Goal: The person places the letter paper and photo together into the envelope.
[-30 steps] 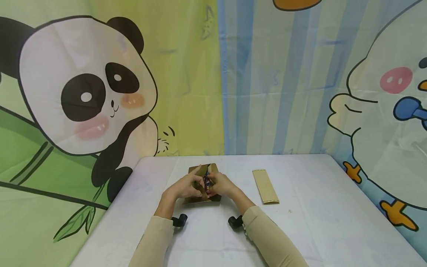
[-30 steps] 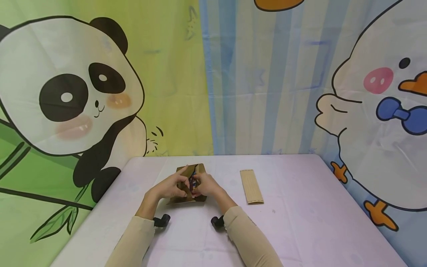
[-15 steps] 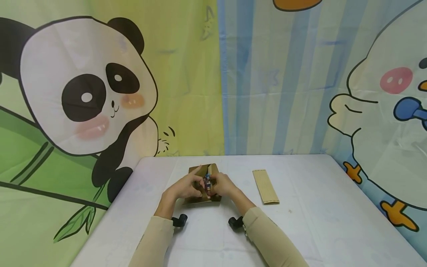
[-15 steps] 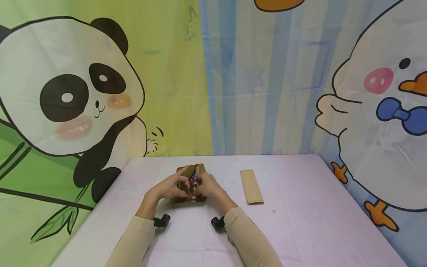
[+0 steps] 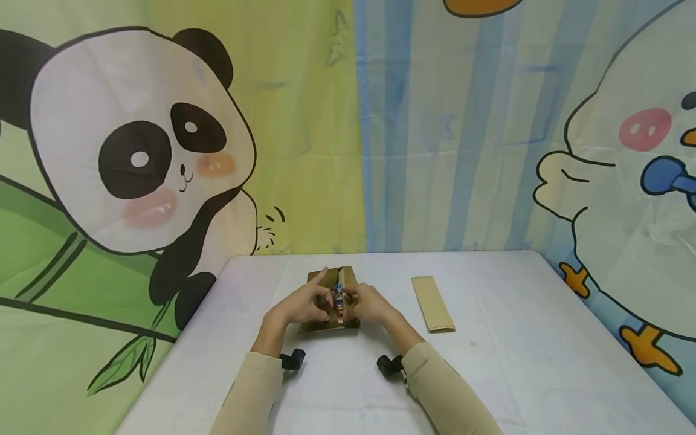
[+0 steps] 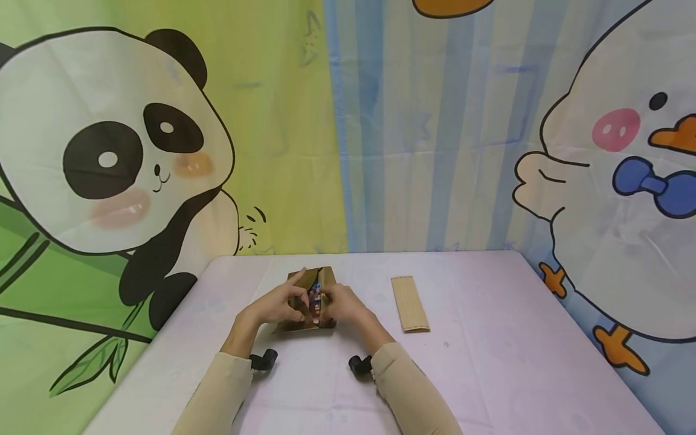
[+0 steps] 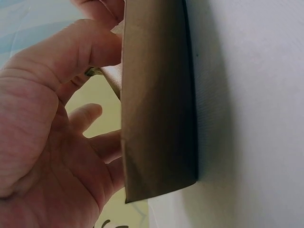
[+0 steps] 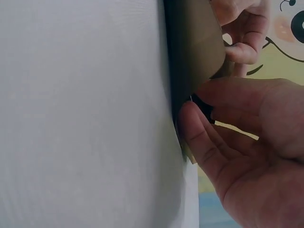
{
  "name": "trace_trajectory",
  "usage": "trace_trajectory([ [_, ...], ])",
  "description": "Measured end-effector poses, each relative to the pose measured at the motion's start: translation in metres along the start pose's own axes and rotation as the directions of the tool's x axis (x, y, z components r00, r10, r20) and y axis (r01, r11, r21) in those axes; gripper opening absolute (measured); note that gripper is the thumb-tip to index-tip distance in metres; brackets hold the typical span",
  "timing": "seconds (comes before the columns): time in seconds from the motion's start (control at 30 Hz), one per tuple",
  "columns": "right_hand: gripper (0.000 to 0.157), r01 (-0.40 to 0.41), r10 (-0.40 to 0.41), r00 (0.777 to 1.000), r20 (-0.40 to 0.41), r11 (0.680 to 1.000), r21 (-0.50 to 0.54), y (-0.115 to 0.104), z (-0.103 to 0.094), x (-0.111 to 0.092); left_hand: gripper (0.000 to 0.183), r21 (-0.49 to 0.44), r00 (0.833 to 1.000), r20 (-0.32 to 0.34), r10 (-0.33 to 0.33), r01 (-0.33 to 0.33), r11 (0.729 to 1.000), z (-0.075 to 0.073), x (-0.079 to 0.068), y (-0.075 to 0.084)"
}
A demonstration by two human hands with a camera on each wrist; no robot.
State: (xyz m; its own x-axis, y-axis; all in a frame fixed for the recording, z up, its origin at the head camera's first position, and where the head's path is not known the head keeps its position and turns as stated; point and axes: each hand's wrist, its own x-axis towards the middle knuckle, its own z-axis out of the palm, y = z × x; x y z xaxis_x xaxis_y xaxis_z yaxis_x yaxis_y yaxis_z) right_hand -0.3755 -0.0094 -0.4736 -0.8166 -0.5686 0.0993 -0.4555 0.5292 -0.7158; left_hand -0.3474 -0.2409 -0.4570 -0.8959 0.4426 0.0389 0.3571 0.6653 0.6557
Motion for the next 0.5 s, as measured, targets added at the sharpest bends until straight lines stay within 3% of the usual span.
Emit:
trace_trajectory([
  [0.27, 0.078, -0.006, 0.001, 0.997, -0.077, 0.998, -0.066, 0.003, -0.015, -0.011, 0.026, 0.004, 1.000, 0.007, 0.000, 0.000, 1.000, 0.000, 0.001, -0.001],
  [0.5, 0.100, -0.112, 0.080, 0.990, -0.114, 0.944, -0.310, 0.011, -0.030, -0.024, 0.026, 0.008, 1.000, 0.007, 0.010, -0.010, 1.000, 0.000, 0.001, -0.002],
])
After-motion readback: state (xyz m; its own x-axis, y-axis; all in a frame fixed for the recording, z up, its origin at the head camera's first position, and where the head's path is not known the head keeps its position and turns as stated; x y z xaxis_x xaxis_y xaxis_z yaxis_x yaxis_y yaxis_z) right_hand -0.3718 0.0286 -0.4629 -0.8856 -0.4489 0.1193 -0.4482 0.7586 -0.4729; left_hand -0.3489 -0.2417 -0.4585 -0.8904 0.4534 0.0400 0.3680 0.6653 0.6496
